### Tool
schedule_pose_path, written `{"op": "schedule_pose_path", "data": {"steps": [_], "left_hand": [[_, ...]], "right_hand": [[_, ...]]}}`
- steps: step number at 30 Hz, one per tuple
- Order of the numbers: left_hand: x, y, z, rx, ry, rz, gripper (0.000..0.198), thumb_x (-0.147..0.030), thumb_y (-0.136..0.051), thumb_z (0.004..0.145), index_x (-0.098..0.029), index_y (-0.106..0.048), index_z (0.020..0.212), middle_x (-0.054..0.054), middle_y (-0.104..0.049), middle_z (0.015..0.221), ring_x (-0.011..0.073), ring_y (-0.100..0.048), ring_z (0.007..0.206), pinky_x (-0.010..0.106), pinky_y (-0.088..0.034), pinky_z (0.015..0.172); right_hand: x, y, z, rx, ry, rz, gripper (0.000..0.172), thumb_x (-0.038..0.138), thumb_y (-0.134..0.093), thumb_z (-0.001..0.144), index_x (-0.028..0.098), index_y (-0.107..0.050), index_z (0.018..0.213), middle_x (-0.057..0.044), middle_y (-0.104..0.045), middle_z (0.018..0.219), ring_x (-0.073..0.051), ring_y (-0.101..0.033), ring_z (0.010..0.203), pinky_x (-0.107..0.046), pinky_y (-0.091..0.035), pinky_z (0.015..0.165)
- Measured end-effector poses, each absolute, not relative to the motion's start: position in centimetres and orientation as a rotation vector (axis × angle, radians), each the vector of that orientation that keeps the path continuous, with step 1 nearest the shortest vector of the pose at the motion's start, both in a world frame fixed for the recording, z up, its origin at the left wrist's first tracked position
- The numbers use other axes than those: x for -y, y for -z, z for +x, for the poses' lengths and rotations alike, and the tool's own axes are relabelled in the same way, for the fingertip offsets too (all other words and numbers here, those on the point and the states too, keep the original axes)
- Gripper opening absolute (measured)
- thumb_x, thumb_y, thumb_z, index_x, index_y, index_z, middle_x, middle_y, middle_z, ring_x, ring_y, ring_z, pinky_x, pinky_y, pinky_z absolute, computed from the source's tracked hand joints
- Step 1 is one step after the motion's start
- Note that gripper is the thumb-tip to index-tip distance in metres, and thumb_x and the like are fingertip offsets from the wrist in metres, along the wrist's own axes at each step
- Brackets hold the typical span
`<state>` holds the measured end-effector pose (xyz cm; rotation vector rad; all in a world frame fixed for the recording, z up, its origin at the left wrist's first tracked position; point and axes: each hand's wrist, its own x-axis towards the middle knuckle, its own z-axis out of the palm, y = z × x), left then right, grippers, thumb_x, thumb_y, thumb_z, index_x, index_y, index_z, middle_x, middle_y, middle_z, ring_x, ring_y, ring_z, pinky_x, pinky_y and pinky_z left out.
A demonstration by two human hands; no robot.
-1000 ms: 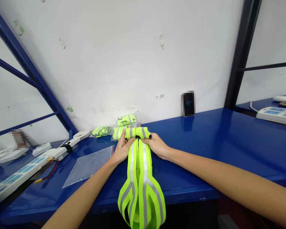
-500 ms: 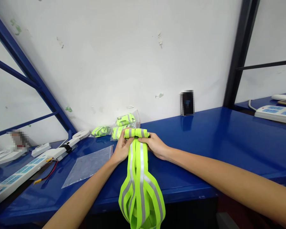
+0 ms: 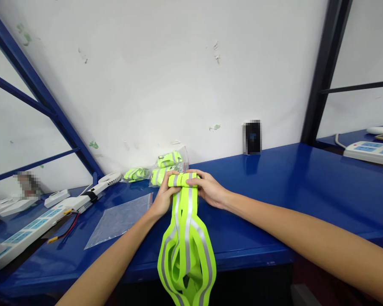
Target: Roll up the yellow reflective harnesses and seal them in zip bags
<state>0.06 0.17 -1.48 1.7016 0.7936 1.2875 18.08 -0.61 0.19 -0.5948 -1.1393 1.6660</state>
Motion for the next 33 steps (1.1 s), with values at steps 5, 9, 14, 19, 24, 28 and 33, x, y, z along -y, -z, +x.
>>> {"op": "schedule_pose_path", "data": {"steps": [5, 9, 14, 19, 24, 28, 33], "left_hand": [[-0.4, 1.5, 0.4, -0.641, -1.298, 1.455, 0.059, -0.026, -0.059, 0.076, -0.029, -0.034, 0.130, 0.001, -0.062, 0.103, 0.0201, -0.063, 0.089, 0.035, -0.049, 0.080], [-0.7, 1.4, 0.7, -0.659, -1.310, 1.341, 0.072, -0.026, -0.072, 0.072, -0.025, -0.035, 0.133, 0.007, -0.065, 0.111, 0.0232, -0.065, 0.097, 0.039, -0.049, 0.087], [-0.9, 1.3, 0.4, -0.682, -1.293, 1.331, 0.054, -0.031, -0.077, 0.068, -0.014, -0.056, 0.115, 0.013, -0.067, 0.113, 0.0273, -0.065, 0.102, 0.042, -0.049, 0.092], [-1.3, 1.8, -0.2, -0.730, -1.372, 1.455, 0.045, -0.031, -0.077, 0.069, -0.017, -0.059, 0.108, 0.008, -0.068, 0.110, 0.0241, -0.067, 0.094, 0.038, -0.053, 0.084], [-1.6, 2.0, -0.2, -0.732, -1.457, 1.508, 0.040, -0.029, -0.077, 0.069, -0.018, -0.060, 0.103, 0.006, -0.069, 0.107, 0.0222, -0.066, 0.094, 0.034, -0.052, 0.085], [-1.8, 2.0, -0.3, -0.741, -1.496, 1.549, 0.037, -0.026, -0.076, 0.070, -0.019, -0.059, 0.102, 0.004, -0.068, 0.102, 0.0200, -0.065, 0.093, 0.031, -0.050, 0.084], [-1.7, 1.6, -0.5, -0.788, -1.526, 1.707, 0.030, -0.019, -0.075, 0.067, -0.018, -0.063, 0.094, 0.002, -0.064, 0.092, 0.0167, -0.059, 0.087, 0.026, -0.046, 0.077]], "right_hand": [[0.1, 0.5, 18.0, 1.201, -1.574, -0.581, 0.070, 0.008, -0.077, 0.060, 0.027, -0.053, 0.123, -0.002, -0.069, 0.102, -0.020, -0.066, 0.091, -0.034, -0.053, 0.083], [-0.2, 0.6, 17.9, 1.217, -1.546, -0.587, 0.061, 0.010, -0.078, 0.060, 0.021, -0.057, 0.116, -0.005, -0.070, 0.103, -0.023, -0.067, 0.094, -0.040, -0.052, 0.090], [-0.1, 0.6, 18.0, 1.278, -1.474, -0.562, 0.044, 0.016, -0.076, 0.067, 0.019, -0.059, 0.108, -0.006, -0.070, 0.106, -0.023, -0.067, 0.098, -0.040, -0.050, 0.094], [0.5, 1.0, 17.9, 1.347, -1.415, -0.648, 0.044, 0.023, -0.072, 0.075, 0.025, -0.052, 0.114, -0.004, -0.071, 0.101, -0.022, -0.069, 0.087, -0.039, -0.056, 0.081], [0.6, 0.8, 18.1, 1.390, -1.344, -0.759, 0.042, 0.025, -0.070, 0.075, 0.027, -0.054, 0.114, -0.003, -0.070, 0.097, -0.020, -0.068, 0.077, -0.030, -0.056, 0.062], [0.6, 0.2, 18.4, 1.325, -1.500, -0.784, 0.038, 0.027, -0.069, 0.076, 0.028, -0.059, 0.113, -0.002, -0.070, 0.093, -0.018, -0.066, 0.070, -0.026, -0.052, 0.052], [0.8, -0.6, 18.5, 1.198, -1.630, -0.667, 0.026, 0.034, -0.066, 0.080, 0.023, -0.068, 0.103, -0.004, -0.070, 0.104, -0.018, -0.066, 0.085, -0.028, -0.054, 0.072]]}}
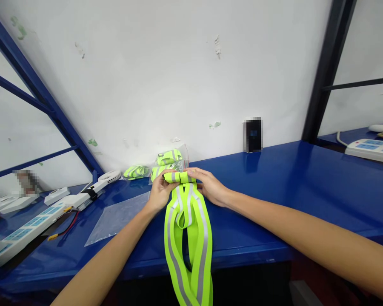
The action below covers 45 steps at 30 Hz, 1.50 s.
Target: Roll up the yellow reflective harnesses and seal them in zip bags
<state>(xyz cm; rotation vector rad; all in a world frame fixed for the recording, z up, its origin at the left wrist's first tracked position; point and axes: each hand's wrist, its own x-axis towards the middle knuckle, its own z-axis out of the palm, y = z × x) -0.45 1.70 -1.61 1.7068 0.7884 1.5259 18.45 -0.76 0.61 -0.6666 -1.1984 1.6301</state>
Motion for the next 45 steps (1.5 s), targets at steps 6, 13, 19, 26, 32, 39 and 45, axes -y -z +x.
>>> {"op": "schedule_pose_path", "data": {"steps": [6, 13, 19, 26, 32, 39, 45], "left_hand": [[-0.4, 0.7, -0.8, -0.725, -1.420, 1.758, 0.034, -0.023, -0.073, 0.069, -0.018, -0.065, 0.102, 0.007, -0.064, 0.104, 0.0232, -0.058, 0.098, 0.030, -0.045, 0.084], [0.3, 0.0, 0.1, -0.676, -1.352, 1.409, 0.036, -0.030, -0.073, 0.071, -0.021, -0.065, 0.105, 0.008, -0.064, 0.112, 0.0279, -0.059, 0.109, 0.038, -0.045, 0.092], [0.9, -0.6, 0.5, -0.663, -1.144, 1.123, 0.088, -0.012, -0.069, 0.065, -0.030, -0.033, 0.143, 0.004, -0.068, 0.108, 0.0216, -0.066, 0.094, 0.040, -0.048, 0.091], [0.1, 0.6, 0.3, -0.761, -1.103, 1.146, 0.071, -0.022, -0.078, 0.068, -0.023, -0.048, 0.131, 0.007, -0.069, 0.103, 0.0225, -0.068, 0.088, 0.037, -0.052, 0.082], [-0.4, 0.9, 0.5, -0.796, -1.348, 1.208, 0.057, -0.027, -0.080, 0.064, -0.021, -0.056, 0.115, 0.007, -0.071, 0.102, 0.0236, -0.069, 0.086, 0.038, -0.053, 0.080], [-1.0, 0.3, -0.3, -0.827, -1.624, 1.269, 0.050, -0.030, -0.077, 0.068, -0.022, -0.055, 0.111, 0.005, -0.069, 0.102, 0.0234, -0.067, 0.090, 0.037, -0.050, 0.084], [-0.9, 0.1, -0.4, -0.904, -1.685, 1.402, 0.048, -0.032, -0.075, 0.070, -0.021, -0.053, 0.111, 0.006, -0.068, 0.104, 0.0232, -0.065, 0.095, 0.035, -0.049, 0.086]], "right_hand": [[0.7, -0.6, 18.4, 1.154, -1.618, -0.652, 0.027, 0.025, -0.073, 0.072, 0.018, -0.072, 0.098, -0.005, -0.073, 0.086, -0.017, -0.065, 0.076, -0.028, -0.052, 0.070], [0.3, -0.2, 19.0, 1.321, -1.434, -0.658, 0.037, 0.025, -0.073, 0.070, 0.021, -0.070, 0.106, -0.002, -0.072, 0.089, -0.017, -0.065, 0.073, -0.029, -0.051, 0.067], [-0.3, 0.1, 19.2, 1.590, -1.120, -0.698, 0.034, 0.019, -0.072, 0.067, 0.020, -0.072, 0.101, -0.008, -0.055, 0.132, -0.025, -0.055, 0.116, -0.036, -0.046, 0.093], [-0.5, 0.6, 19.4, 1.764, -1.019, -0.696, 0.035, 0.017, -0.069, 0.068, 0.021, -0.067, 0.103, -0.009, -0.048, 0.136, -0.027, -0.052, 0.120, -0.042, -0.044, 0.098], [0.4, -0.6, 19.2, 1.465, -1.375, -0.671, 0.076, 0.025, -0.066, 0.073, 0.032, -0.031, 0.140, -0.009, -0.044, 0.139, -0.025, -0.058, 0.110, -0.043, -0.050, 0.090], [0.5, -0.8, 19.1, 1.244, -1.626, -0.672, 0.027, 0.030, -0.058, 0.076, 0.024, -0.052, 0.102, -0.003, -0.063, 0.096, -0.022, -0.062, 0.085, -0.035, -0.051, 0.073], [0.7, -0.4, 18.8, 1.275, -1.591, -0.726, 0.022, 0.032, -0.071, 0.072, 0.020, -0.054, 0.078, 0.002, -0.061, 0.073, -0.015, -0.059, 0.065, -0.027, -0.047, 0.060]]}}
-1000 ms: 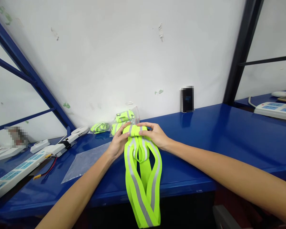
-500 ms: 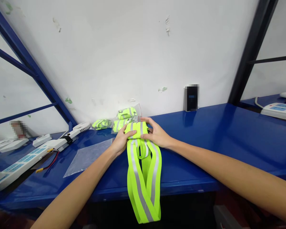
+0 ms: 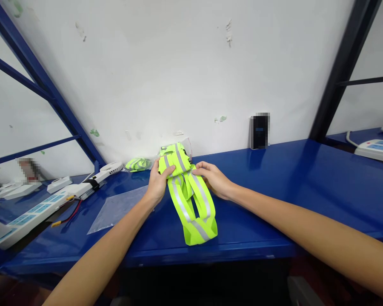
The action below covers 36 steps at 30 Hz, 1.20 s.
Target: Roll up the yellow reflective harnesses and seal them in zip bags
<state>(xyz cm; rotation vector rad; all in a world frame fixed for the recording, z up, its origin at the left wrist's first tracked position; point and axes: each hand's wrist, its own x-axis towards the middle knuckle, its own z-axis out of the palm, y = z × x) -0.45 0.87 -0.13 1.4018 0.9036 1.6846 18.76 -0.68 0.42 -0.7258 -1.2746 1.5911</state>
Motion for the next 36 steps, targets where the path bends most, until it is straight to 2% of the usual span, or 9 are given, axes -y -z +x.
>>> {"op": "schedule_pose_path", "data": {"steps": [5, 11, 17, 23, 28, 32, 36], "left_hand": [[-0.6, 0.0, -0.3, -0.874, -1.663, 1.406, 0.049, -0.034, -0.074, 0.071, -0.021, -0.053, 0.113, 0.007, -0.067, 0.107, 0.0245, -0.064, 0.097, 0.036, -0.049, 0.086], [-0.3, -0.3, 0.0, -0.862, -1.657, 1.388, 0.048, -0.032, -0.074, 0.071, -0.019, -0.054, 0.112, 0.007, -0.067, 0.107, 0.0240, -0.064, 0.097, 0.035, -0.049, 0.085], [0.4, -0.3, 0.4, -0.893, -1.690, 1.497, 0.048, -0.030, -0.073, 0.073, -0.022, -0.051, 0.115, 0.004, -0.066, 0.103, 0.0215, -0.063, 0.095, 0.032, -0.048, 0.085], [1.1, -0.3, 0.9, -0.920, -1.712, 1.639, 0.048, -0.031, -0.070, 0.077, -0.025, -0.048, 0.120, 0.003, -0.065, 0.102, 0.0210, -0.063, 0.092, 0.031, -0.047, 0.083], [0.7, -0.1, 0.9, -0.956, -1.747, 1.539, 0.047, -0.031, -0.071, 0.076, -0.023, -0.050, 0.116, 0.004, -0.066, 0.106, 0.0218, -0.063, 0.097, 0.031, -0.047, 0.086], [-0.4, 0.5, 0.4, -0.895, -1.717, 1.351, 0.043, -0.033, -0.072, 0.074, -0.021, -0.054, 0.112, 0.006, -0.068, 0.108, 0.0236, -0.064, 0.099, 0.033, -0.049, 0.086], [-0.9, 0.9, -0.1, -0.848, -1.666, 1.231, 0.046, -0.034, -0.074, 0.072, -0.020, -0.056, 0.112, 0.007, -0.068, 0.112, 0.0246, -0.066, 0.099, 0.036, -0.049, 0.088]], "right_hand": [[0.8, -0.5, 18.7, 1.308, -1.510, -0.833, 0.022, 0.029, -0.078, 0.067, 0.018, -0.062, 0.075, 0.000, -0.067, 0.072, -0.014, -0.062, 0.063, -0.027, -0.049, 0.060], [1.1, -0.6, 18.4, 1.206, -1.580, -0.851, 0.018, 0.026, -0.081, 0.065, 0.016, -0.070, 0.076, -0.005, -0.073, 0.077, -0.016, -0.066, 0.066, -0.029, -0.052, 0.061], [0.7, 0.1, 18.1, 1.165, -1.543, -0.873, 0.021, 0.022, -0.083, 0.061, 0.015, -0.068, 0.074, -0.005, -0.072, 0.073, -0.017, -0.067, 0.065, -0.030, -0.055, 0.061], [1.5, 0.0, 18.2, 1.207, -1.365, -0.876, 0.054, 0.023, -0.081, 0.063, 0.024, -0.054, 0.109, -0.001, -0.071, 0.076, -0.021, -0.068, 0.063, -0.033, -0.056, 0.056], [1.7, -0.5, 18.2, 1.348, -1.197, -0.926, 0.045, 0.028, -0.078, 0.068, 0.023, -0.054, 0.106, -0.002, -0.071, 0.080, -0.019, -0.067, 0.059, -0.030, -0.054, 0.050], [1.5, -0.5, 18.2, 1.457, -1.111, -0.894, 0.035, 0.030, -0.073, 0.075, 0.020, -0.062, 0.107, -0.006, -0.072, 0.087, -0.022, -0.070, 0.074, -0.035, -0.057, 0.064], [1.5, -0.3, 18.2, 1.499, -1.063, -0.840, 0.036, 0.029, -0.072, 0.076, 0.019, -0.068, 0.110, -0.008, -0.073, 0.099, -0.024, -0.070, 0.086, -0.040, -0.057, 0.078]]}}
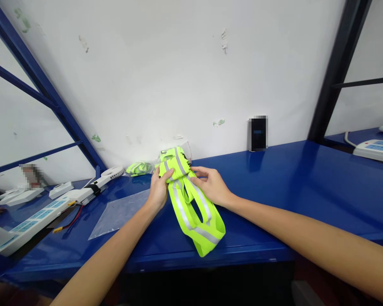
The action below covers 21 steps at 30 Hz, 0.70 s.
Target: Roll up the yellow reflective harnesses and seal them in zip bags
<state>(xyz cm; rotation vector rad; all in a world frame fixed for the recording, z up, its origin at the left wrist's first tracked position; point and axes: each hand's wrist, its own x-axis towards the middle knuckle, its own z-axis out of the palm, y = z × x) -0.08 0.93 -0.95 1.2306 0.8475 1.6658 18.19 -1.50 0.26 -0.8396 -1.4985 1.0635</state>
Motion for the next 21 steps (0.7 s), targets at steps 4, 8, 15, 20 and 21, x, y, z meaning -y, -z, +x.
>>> {"op": "schedule_pose_path", "data": {"steps": [4, 8, 15, 20, 21], "left_hand": [[-0.80, 0.76, -0.16, -0.819, -1.630, 1.183, 0.048, -0.033, -0.075, 0.070, -0.019, -0.056, 0.112, 0.008, -0.068, 0.114, 0.0242, -0.066, 0.099, 0.036, -0.049, 0.088], [-0.49, 0.39, 0.21, -0.792, -1.634, 1.104, 0.048, -0.032, -0.075, 0.069, -0.019, -0.056, 0.111, 0.008, -0.069, 0.110, 0.0252, -0.066, 0.098, 0.037, -0.050, 0.087], [-0.44, 0.25, 0.38, -0.769, -1.652, 1.076, 0.049, -0.031, -0.075, 0.070, -0.020, -0.055, 0.114, 0.008, -0.069, 0.110, 0.0249, -0.066, 0.099, 0.038, -0.049, 0.089], [-0.91, 0.71, -0.08, -0.784, -1.642, 1.176, 0.047, -0.033, -0.074, 0.071, -0.019, -0.056, 0.113, 0.008, -0.068, 0.112, 0.0248, -0.065, 0.102, 0.036, -0.048, 0.091], [-0.96, 0.83, -0.14, -0.785, -1.635, 1.204, 0.046, -0.033, -0.074, 0.073, -0.019, -0.056, 0.113, 0.008, -0.068, 0.113, 0.0247, -0.064, 0.103, 0.036, -0.047, 0.092]], "right_hand": [[1.41, -0.02, 18.19, 1.491, -1.130, -0.803, 0.037, 0.027, -0.072, 0.075, 0.020, -0.069, 0.111, -0.008, -0.072, 0.105, -0.025, -0.069, 0.089, -0.043, -0.057, 0.080], [1.18, 0.16, 18.25, 1.505, -1.090, -0.857, 0.045, 0.021, -0.073, 0.073, 0.022, -0.065, 0.118, -0.008, -0.071, 0.108, -0.023, -0.070, 0.084, -0.042, -0.058, 0.078], [1.21, 0.04, 18.33, 1.568, -0.995, -0.853, 0.032, 0.024, -0.070, 0.075, 0.021, -0.067, 0.107, -0.008, -0.068, 0.111, -0.022, -0.068, 0.091, -0.038, -0.057, 0.080], [1.22, -0.22, 18.40, 1.549, -0.998, -0.829, 0.026, 0.031, -0.069, 0.077, 0.020, -0.070, 0.101, -0.007, -0.072, 0.103, -0.023, -0.068, 0.089, -0.038, -0.055, 0.081], [1.16, -0.27, 18.42, 1.544, -0.970, -0.850, 0.024, 0.030, -0.070, 0.077, 0.020, -0.071, 0.098, -0.007, -0.072, 0.099, -0.023, -0.067, 0.089, -0.038, -0.054, 0.081]]}}
